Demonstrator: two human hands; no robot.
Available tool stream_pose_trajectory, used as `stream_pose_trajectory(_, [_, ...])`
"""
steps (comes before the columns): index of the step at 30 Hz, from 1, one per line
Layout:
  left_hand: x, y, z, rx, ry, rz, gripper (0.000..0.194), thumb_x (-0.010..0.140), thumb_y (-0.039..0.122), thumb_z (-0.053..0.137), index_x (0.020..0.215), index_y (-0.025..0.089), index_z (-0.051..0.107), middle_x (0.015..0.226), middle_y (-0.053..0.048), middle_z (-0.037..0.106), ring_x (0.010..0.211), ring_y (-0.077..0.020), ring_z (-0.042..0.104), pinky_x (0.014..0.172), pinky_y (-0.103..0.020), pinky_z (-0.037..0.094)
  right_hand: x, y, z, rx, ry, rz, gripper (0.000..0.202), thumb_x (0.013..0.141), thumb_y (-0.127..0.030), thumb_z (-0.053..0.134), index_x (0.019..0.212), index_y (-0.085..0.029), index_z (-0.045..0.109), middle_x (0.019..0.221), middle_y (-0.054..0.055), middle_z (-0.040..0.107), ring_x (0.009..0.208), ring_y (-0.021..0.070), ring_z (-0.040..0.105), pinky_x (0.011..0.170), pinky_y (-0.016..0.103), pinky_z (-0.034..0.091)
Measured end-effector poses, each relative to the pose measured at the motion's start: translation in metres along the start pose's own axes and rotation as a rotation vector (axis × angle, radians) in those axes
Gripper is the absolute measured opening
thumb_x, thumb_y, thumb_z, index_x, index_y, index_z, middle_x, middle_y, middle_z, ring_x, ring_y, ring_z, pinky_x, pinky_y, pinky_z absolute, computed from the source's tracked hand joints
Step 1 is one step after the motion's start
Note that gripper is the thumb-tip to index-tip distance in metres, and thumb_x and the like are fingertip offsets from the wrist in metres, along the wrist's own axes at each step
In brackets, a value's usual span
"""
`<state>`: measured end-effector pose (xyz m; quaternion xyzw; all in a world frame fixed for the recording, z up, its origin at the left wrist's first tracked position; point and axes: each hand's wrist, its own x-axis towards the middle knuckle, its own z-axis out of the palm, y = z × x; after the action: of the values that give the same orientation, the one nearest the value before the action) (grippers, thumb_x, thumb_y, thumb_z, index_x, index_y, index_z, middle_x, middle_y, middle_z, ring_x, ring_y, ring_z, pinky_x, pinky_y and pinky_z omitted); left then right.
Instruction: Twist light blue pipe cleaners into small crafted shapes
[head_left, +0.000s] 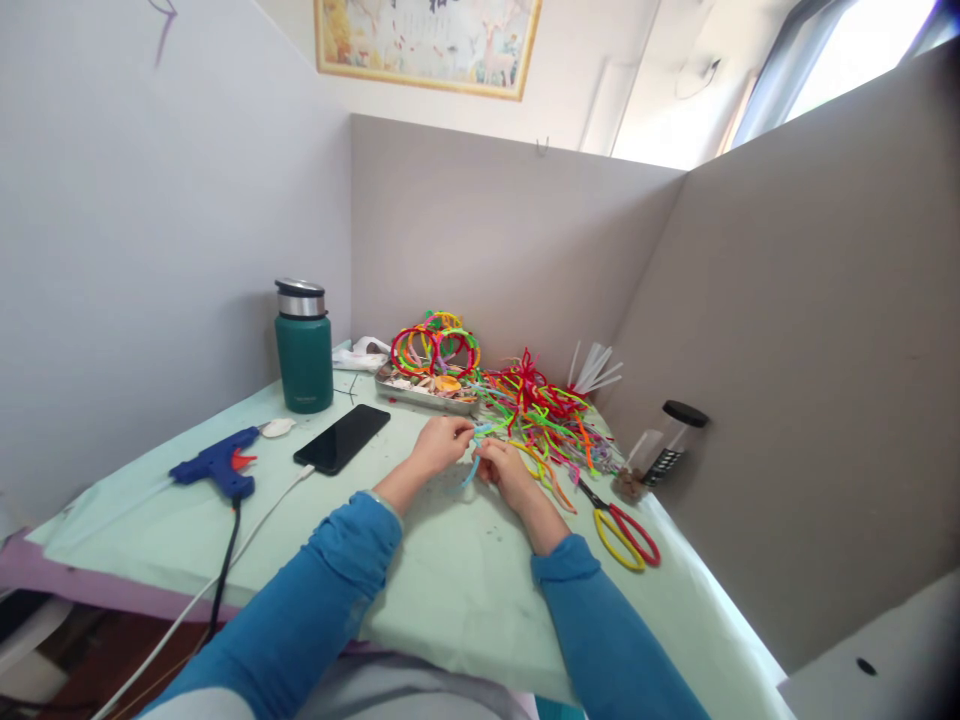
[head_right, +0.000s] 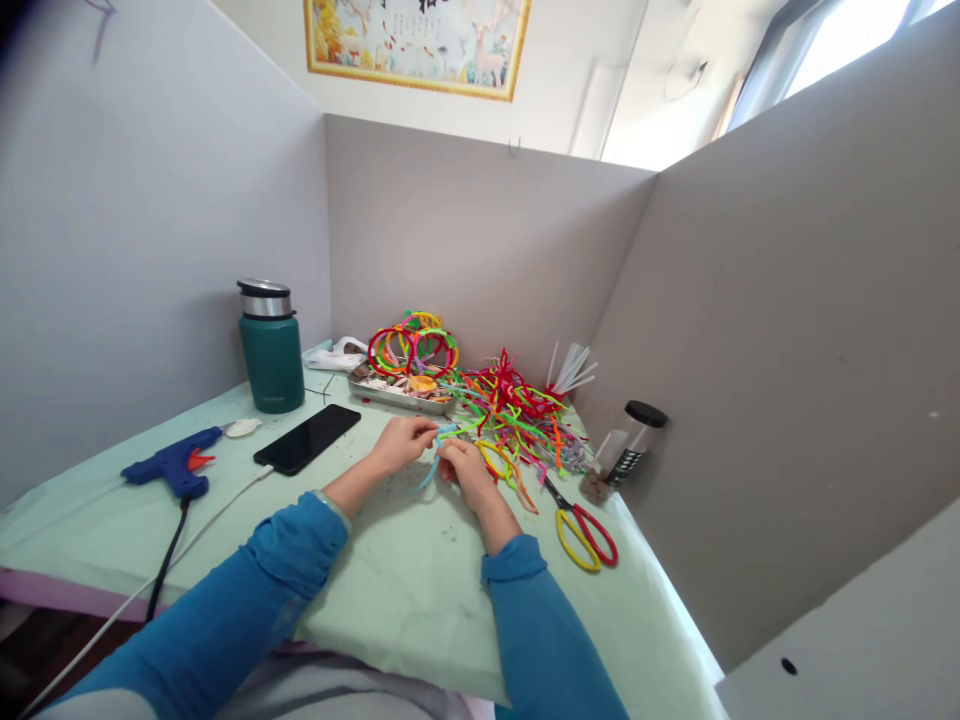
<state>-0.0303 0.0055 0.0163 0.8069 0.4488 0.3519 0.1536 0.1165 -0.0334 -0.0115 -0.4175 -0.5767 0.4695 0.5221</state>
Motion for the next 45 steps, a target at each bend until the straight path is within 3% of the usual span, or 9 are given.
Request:
stream_pose_trajectory(4, [0.0002,-0.0001,0.0008,-0.025,0.031,-0.022,0.025,0.081,0.031,0.053,0.089,0.017,0.072,0.076,-0.004,0.072,0.066,-0.0133,0.059,0.062,-0.022,0.039,0.0012,0.0033,-0.0015,0.015,-0.017,-0.011,0.015,0.069,-0.026,0.054,0.055,-0.02,0.052,0.043,-0.004,0.047,0.042,0.0107,0.038,0.044,0.024,0.027])
stream_pose_trajectory(9, [-0.0002,0.0004,-0.0016,0.032,-0.02,0.012,0.025,0.082,0.029,0.051,0.083,0.018,0.074,0.075,-0.003,0.072,0.067,-0.0131,0.058,0.063,-0.022,0.039,0.0031,0.0061,-0.0029,0.025,-0.016,-0.01,0.015,0.069,-0.028,0.055,0.055,-0.02,0.054,0.043,-0.004,0.047,0.042,0.0111,0.039,0.044,0.024,0.028])
stream_pose_trajectory(20, [-0.0017,-0.0049,0.0057,0.139,-0.069,0.156,0.027,0.08,0.022,0.048,0.084,0.018,0.074,0.08,-0.006,0.072,0.071,-0.0167,0.06,0.066,-0.024,0.041,0.0054,0.0083,-0.003,0.184,0.003,0.036,0.013,0.068,-0.03,0.058,0.063,-0.018,0.057,0.049,-0.003,0.052,0.036,0.0078,0.037,0.037,0.022,0.024])
stream_pose_trajectory(29, [-0.0056,-0.0009,0.0023,0.171,-0.094,0.142,0.023,0.075,0.026,0.052,0.081,0.02,0.073,0.078,-0.005,0.07,0.071,-0.0164,0.059,0.065,-0.023,0.039,0.001,0.0009,-0.0028,0.151,-0.002,0.057,0.017,0.072,-0.034,0.056,0.065,-0.019,0.056,0.041,-0.004,0.052,0.031,0.0079,0.033,0.035,0.022,0.02])
stream_pose_trajectory(37, [-0.0065,0.0018,0.0004,0.251,-0.087,0.12,0.025,0.079,0.033,0.052,0.087,0.021,0.073,0.085,-0.005,0.071,0.077,-0.0172,0.061,0.066,-0.023,0.039,0.0019,0.0026,-0.0036,0.188,-0.044,0.024,0.02,0.075,-0.035,0.058,0.064,-0.018,0.057,0.04,-0.004,0.051,0.031,0.0073,0.033,0.034,0.022,0.019])
stream_pose_trajectory(45, [-0.0074,0.0022,-0.0005,0.321,-0.099,0.146,0.025,0.08,0.032,0.051,0.08,0.02,0.072,0.082,-0.006,0.07,0.077,-0.0173,0.06,0.066,-0.023,0.039,0.0023,0.0049,-0.0042,0.201,-0.054,0.043,0.021,0.075,-0.036,0.06,0.062,-0.019,0.057,0.043,-0.003,0.051,0.033,0.007,0.036,0.035,0.022,0.02])
